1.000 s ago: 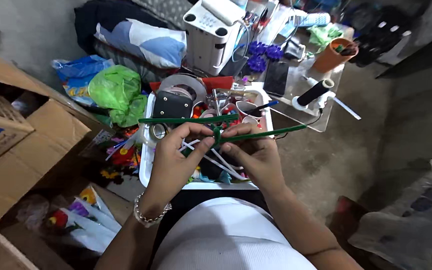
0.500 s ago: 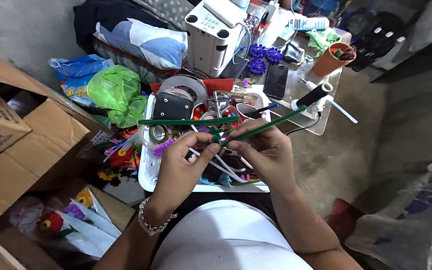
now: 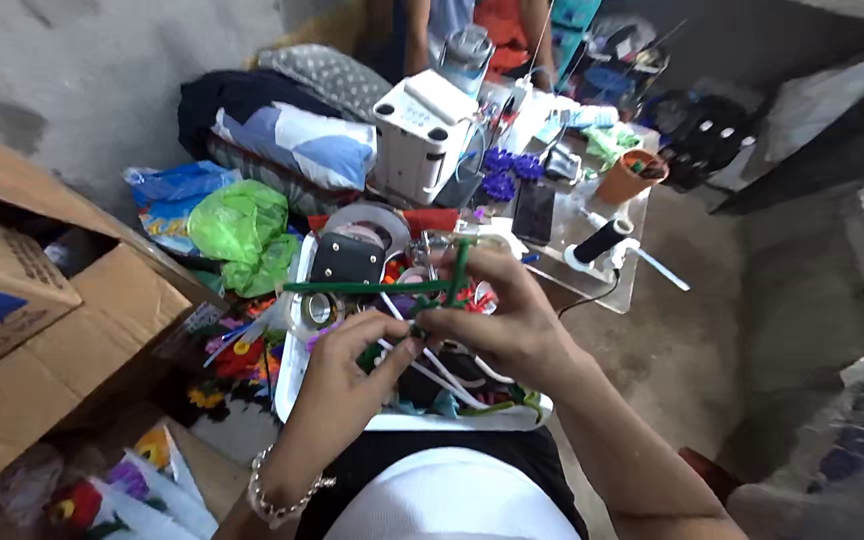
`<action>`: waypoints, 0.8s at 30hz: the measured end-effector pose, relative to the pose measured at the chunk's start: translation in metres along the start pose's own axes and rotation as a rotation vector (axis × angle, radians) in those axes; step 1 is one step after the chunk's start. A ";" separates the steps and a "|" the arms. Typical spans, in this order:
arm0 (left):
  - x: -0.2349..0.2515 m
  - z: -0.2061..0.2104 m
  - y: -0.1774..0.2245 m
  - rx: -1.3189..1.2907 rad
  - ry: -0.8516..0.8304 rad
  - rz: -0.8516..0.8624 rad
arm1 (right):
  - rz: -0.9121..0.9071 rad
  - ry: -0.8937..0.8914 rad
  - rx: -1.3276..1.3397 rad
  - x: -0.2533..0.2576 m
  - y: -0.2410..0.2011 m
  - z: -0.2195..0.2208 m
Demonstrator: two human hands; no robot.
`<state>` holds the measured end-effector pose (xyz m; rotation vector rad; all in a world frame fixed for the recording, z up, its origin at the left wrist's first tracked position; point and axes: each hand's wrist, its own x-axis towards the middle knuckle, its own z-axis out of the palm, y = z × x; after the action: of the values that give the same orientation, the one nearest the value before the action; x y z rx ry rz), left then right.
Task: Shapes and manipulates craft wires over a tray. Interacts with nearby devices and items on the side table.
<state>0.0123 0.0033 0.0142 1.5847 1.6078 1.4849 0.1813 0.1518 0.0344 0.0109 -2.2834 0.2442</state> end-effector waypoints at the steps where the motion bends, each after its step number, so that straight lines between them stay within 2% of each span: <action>1: 0.000 -0.001 -0.001 -0.009 -0.013 0.005 | 0.003 -0.024 0.000 0.003 0.001 0.000; 5: -0.003 -0.008 -0.003 -0.092 -0.084 0.008 | -0.003 -0.061 0.002 0.014 -0.001 -0.002; 8: -0.003 -0.012 -0.002 -0.100 -0.096 0.026 | -0.052 0.040 -0.099 0.015 -0.002 0.000; 12: -0.001 -0.010 0.000 0.006 0.020 0.099 | -0.061 0.247 -0.274 0.016 -0.004 0.003; 16: 0.001 -0.005 0.006 0.143 0.150 0.149 | -0.017 0.184 -0.426 0.018 -0.012 -0.006; 24: 0.000 0.000 0.013 0.342 0.284 0.186 | -0.002 0.181 -0.385 0.008 -0.018 -0.005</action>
<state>0.0179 0.0004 0.0251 1.8128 2.0082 1.6604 0.1814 0.1355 0.0470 -0.1994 -2.1146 -0.1908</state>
